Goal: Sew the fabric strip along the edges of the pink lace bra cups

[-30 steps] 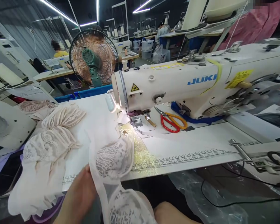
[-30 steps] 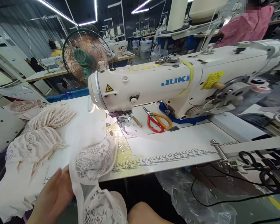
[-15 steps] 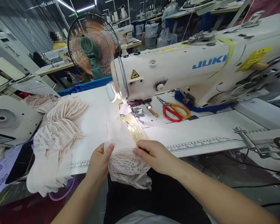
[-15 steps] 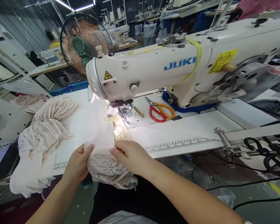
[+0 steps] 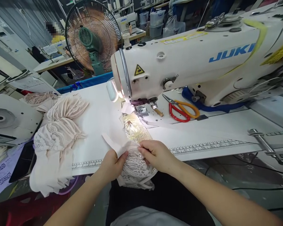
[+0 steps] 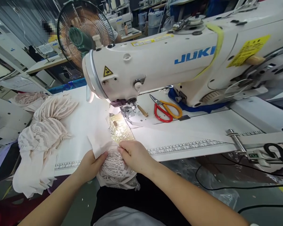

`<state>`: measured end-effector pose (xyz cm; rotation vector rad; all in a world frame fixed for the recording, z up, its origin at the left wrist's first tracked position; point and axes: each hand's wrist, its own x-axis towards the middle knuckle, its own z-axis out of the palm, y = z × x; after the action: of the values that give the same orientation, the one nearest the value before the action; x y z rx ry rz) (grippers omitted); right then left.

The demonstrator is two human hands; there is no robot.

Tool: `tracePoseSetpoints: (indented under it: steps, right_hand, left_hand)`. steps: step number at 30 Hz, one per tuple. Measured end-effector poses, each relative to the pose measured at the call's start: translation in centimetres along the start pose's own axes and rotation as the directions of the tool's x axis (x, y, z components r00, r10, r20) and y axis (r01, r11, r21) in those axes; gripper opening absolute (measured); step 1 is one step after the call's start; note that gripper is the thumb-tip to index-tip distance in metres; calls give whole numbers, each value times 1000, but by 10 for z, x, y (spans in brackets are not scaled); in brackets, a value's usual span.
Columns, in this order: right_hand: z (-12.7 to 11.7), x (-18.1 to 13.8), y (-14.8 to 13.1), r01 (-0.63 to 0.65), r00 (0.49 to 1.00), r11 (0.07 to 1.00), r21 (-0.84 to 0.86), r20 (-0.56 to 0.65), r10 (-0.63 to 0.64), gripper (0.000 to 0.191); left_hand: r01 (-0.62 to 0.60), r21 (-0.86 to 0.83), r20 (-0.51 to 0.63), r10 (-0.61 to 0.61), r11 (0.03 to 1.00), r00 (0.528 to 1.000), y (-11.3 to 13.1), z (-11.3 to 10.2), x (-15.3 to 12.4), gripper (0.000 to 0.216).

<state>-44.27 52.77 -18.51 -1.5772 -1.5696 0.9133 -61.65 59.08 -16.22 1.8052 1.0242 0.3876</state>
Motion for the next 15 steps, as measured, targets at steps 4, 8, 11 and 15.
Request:
tracePoseSetpoints:
  steps: [4, 8, 11, 15]
  right_hand:
    - [4, 2, 1, 61, 996, 990, -125, -54, -68, 29]
    - [3, 1, 0, 56, 995, 989, -137, -74, -67, 29]
    - [-5, -8, -2, 19, 995, 995, -95, -98, -29, 27]
    - [-16, -33, -1, 48, 989, 988, -150, -134, -68, 29]
  left_hand:
    - [-23, -22, -2, 23, 999, 1000, 1, 4, 9, 17]
    - [58, 17, -40, -57, 998, 998, 5, 4, 7, 19]
    - [230, -203, 14, -232, 952, 973, 10, 8, -4, 26]
    - [389, -628, 249, -300, 674, 921, 17, 23, -18, 45]
